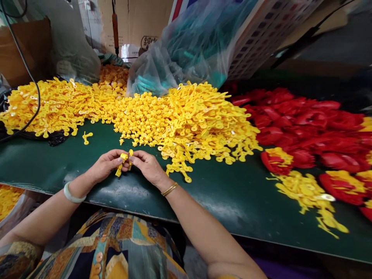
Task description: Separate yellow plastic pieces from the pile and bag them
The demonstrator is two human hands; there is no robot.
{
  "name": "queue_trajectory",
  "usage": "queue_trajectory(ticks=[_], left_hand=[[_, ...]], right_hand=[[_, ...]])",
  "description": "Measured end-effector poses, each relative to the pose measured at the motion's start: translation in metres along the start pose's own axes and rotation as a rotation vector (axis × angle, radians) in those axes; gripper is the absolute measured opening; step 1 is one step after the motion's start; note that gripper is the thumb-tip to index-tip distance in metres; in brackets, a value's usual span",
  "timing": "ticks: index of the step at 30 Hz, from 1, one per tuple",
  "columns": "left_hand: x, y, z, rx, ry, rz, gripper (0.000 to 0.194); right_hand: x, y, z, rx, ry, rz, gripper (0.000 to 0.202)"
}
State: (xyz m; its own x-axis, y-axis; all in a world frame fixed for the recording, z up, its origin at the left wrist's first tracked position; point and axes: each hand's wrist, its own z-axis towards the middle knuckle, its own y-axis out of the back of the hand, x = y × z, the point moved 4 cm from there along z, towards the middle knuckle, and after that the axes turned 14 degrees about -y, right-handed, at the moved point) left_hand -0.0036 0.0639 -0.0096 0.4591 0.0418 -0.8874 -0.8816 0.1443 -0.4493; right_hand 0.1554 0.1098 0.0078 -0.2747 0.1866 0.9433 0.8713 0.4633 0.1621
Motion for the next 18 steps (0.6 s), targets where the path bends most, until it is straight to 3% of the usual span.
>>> queue_trajectory(ticks=[3,8,18], left_hand=[[0.0006,0.0023,0.0008,-0.03,-0.005,-0.027,0.041],[-0.0012,0.0024,0.0016,-0.069,-0.026,-0.033,0.042],[-0.0018,-0.0008,0.0013,-0.044,0.016,-0.106,0.04]], right_hand=[[-0.0016,0.0002,-0.0013,0.0,-0.009,0.14,0.03],[-0.0069,-0.0045,-0.003,0.142,-0.066,0.392,0.035],[-0.0055,-0.0082,-0.0054,0.09,-0.01,0.297,0.036]])
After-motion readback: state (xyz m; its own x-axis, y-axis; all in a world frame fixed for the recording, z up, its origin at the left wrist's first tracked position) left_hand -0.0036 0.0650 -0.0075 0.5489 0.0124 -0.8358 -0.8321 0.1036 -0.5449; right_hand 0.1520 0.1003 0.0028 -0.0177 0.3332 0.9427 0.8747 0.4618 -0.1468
